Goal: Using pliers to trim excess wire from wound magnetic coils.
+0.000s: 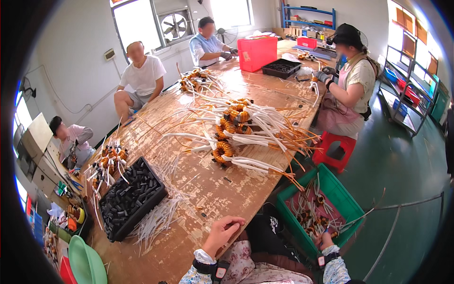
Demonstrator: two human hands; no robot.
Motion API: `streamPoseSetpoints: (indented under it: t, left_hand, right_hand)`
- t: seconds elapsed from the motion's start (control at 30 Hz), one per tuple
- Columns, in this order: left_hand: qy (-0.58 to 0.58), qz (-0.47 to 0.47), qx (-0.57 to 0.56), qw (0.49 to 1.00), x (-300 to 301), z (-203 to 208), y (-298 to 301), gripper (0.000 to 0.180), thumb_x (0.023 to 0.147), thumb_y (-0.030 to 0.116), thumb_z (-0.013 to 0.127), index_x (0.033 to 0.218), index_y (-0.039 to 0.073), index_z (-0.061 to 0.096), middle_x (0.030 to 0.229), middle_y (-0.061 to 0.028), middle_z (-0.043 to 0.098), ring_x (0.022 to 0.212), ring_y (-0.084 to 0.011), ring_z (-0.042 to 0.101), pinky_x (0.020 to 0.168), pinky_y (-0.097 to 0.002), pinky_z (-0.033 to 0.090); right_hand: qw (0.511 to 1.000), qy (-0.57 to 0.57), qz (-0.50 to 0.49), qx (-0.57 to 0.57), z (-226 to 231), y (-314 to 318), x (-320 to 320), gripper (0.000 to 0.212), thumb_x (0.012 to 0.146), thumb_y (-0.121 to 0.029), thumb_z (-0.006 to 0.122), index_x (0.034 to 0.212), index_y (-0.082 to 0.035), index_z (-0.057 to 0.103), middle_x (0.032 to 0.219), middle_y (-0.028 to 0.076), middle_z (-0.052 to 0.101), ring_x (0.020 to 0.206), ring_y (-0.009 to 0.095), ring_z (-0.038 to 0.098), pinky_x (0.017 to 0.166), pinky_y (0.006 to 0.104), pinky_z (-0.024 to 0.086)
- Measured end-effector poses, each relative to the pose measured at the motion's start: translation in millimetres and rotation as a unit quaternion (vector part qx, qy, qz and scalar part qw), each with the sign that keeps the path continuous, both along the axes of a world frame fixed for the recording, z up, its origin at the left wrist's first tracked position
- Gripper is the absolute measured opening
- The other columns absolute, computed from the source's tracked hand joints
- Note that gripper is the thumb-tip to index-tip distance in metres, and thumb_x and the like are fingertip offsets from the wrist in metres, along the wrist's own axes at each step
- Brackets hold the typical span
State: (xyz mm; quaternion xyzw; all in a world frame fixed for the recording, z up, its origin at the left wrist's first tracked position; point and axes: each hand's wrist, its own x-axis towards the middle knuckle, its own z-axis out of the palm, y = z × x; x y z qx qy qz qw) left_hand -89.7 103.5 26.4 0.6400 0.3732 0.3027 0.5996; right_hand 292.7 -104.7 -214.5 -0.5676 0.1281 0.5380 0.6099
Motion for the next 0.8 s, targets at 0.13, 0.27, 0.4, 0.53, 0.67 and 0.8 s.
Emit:
streamPoseSetpoints:
  t: [0.13, 0.27, 0.4, 0.53, 0.67, 0.8]
  left_hand:
    - [-0.008, 0.001, 0.002, 1.000, 1, -4, 4, 0.017, 0.087, -0.002, 0.055, 0.100, -0.002, 0.064, 0.096, -0.0071, 0.067, 0.089, -0.0131, 0.062, 0.080, -0.0251, 0.049]
    - [-0.012, 0.006, 0.015, 1.000, 3, -5, 5, 0.017, 0.086, -0.002, 0.054, 0.099, -0.003, 0.064, 0.094, -0.0072, 0.067, 0.088, -0.0126, 0.061, 0.079, -0.0253, 0.048]
    - [0.013, 0.008, 0.037, 0.999, 0, -9, 4, 0.016, 0.086, -0.002, 0.054, 0.098, -0.003, 0.065, 0.093, -0.0070, 0.067, 0.085, -0.0116, 0.062, 0.077, -0.0236, 0.048]
    - [0.060, 0.010, 0.093, 0.994, 11, 11, -16, 0.017, 0.084, -0.002, 0.057, 0.097, 0.000, 0.067, 0.089, -0.0077, 0.067, 0.084, -0.0122, 0.063, 0.073, -0.0237, 0.049]
    - [-0.026, -0.062, 0.032, 0.997, 29, 6, -42, 0.017, 0.084, -0.002, 0.057, 0.098, 0.000, 0.067, 0.090, -0.0089, 0.067, 0.084, -0.0123, 0.063, 0.073, -0.0243, 0.050]
    - [-0.002, -0.152, 0.249, 0.957, 74, 5, -54, 0.026, 0.081, 0.004, 0.066, 0.107, 0.002, 0.064, 0.104, -0.0096, 0.065, 0.100, -0.0197, 0.061, 0.088, -0.0306, 0.047]
  right_hand:
    - [0.991, -0.014, -0.047, 0.123, 123, 12, -9, 0.017, 0.084, -0.007, 0.044, 0.067, -0.011, 0.042, 0.054, 0.000, 0.036, 0.042, 0.011, 0.036, 0.043, 0.0269, 0.036]
    - [0.946, 0.004, -0.074, 0.316, 179, 19, -14, 0.012, 0.086, -0.002, 0.050, 0.091, -0.012, 0.048, 0.065, -0.002, 0.041, 0.054, 0.008, 0.041, 0.050, 0.0235, 0.037]
    - [0.925, 0.030, -0.080, 0.371, 234, 38, -15, 0.014, 0.082, -0.004, 0.054, 0.082, -0.011, 0.042, 0.066, -0.004, 0.033, 0.056, 0.006, 0.036, 0.054, 0.0227, 0.033]
    - [0.892, -0.042, -0.037, 0.449, 308, 35, -18, 0.016, 0.082, -0.005, 0.055, 0.090, -0.009, 0.042, 0.069, -0.003, 0.032, 0.058, 0.006, 0.033, 0.055, 0.0228, 0.030]
    - [0.825, -0.024, 0.086, 0.558, 392, 41, -44, 0.024, 0.080, -0.004, 0.056, 0.096, -0.012, 0.039, 0.074, -0.003, 0.032, 0.061, 0.006, 0.033, 0.059, 0.0230, 0.028]
    - [0.786, 0.033, 0.247, 0.565, 454, 63, -90, 0.031, 0.076, -0.001, 0.056, 0.096, -0.016, 0.039, 0.078, -0.003, 0.033, 0.067, 0.007, 0.035, 0.063, 0.0252, 0.028]
